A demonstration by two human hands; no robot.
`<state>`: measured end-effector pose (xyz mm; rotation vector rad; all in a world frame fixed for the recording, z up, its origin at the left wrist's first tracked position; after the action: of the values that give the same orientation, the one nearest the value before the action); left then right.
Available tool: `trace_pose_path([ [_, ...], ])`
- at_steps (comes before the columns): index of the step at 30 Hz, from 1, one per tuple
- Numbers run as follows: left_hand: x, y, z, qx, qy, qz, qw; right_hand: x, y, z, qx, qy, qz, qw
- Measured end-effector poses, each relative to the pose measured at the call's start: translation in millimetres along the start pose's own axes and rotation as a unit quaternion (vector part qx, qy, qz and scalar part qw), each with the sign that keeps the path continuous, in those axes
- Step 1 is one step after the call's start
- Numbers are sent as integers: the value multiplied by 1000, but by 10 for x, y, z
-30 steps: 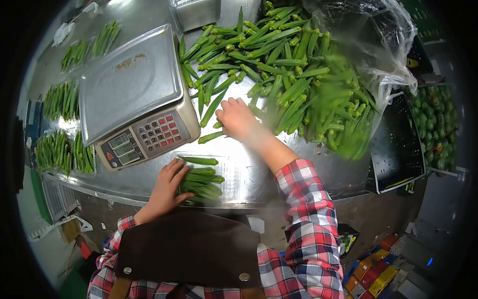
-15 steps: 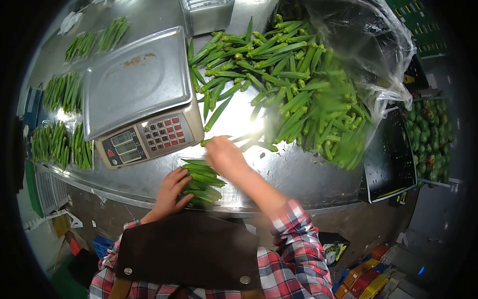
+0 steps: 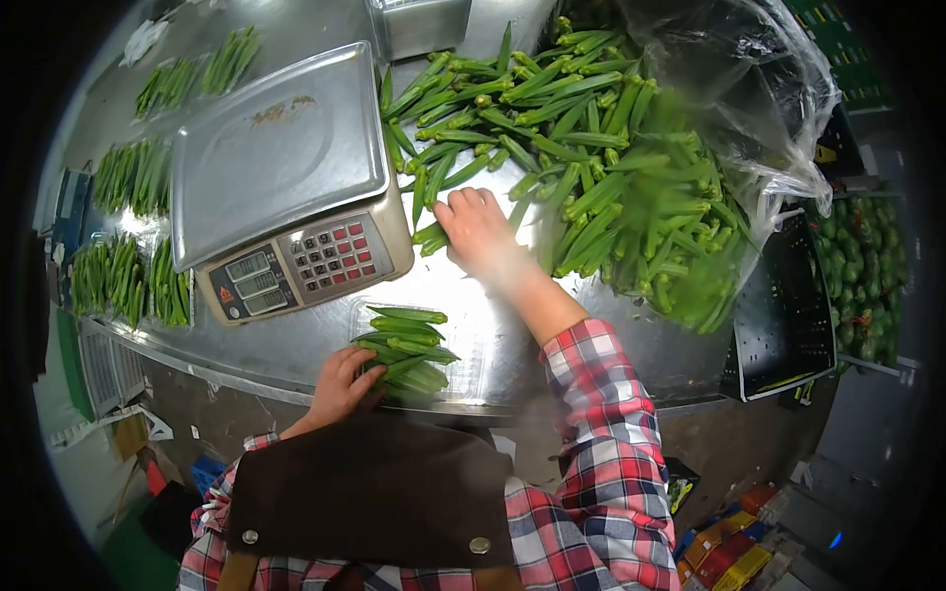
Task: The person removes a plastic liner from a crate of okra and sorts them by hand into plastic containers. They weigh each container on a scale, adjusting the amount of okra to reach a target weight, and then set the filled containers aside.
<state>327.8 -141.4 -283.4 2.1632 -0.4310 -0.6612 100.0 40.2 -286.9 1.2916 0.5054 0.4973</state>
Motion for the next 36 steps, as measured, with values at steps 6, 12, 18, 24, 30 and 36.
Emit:
trace_pose_path([
  [6,12,-14,32,12,-97,19,995,75,136,-50,-37,-31,42,998],
  [12,60,61,-44,37,-82,-87,992,754,390,660,-171,-52,127,976],
  [18,-210,75,-75,1,3,-45,999,1011,222,575,-208,-65,20,976],
  [24,-275,40,-41,28,23,-16,999,703,55,-91,21,-82,23,996],
  [30,-212,201,34,22,120,-96,988,597,397,114,-108,-26,-44,993],
  [36,-43,105,140,57,250,-123,959,887,324,654,-195,-97,37,975],
])
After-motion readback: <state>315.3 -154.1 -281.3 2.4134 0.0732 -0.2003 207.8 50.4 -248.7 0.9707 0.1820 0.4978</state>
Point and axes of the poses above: each hand's wrist, its own x-axis away from the middle knuckle, its own y-axis out of the back of the hand, z = x × y, the point moved 2 cm from there along -x, towards the middle knuckle, and after that the axes turned 14 degrees about -y, right-handed, at the moved point
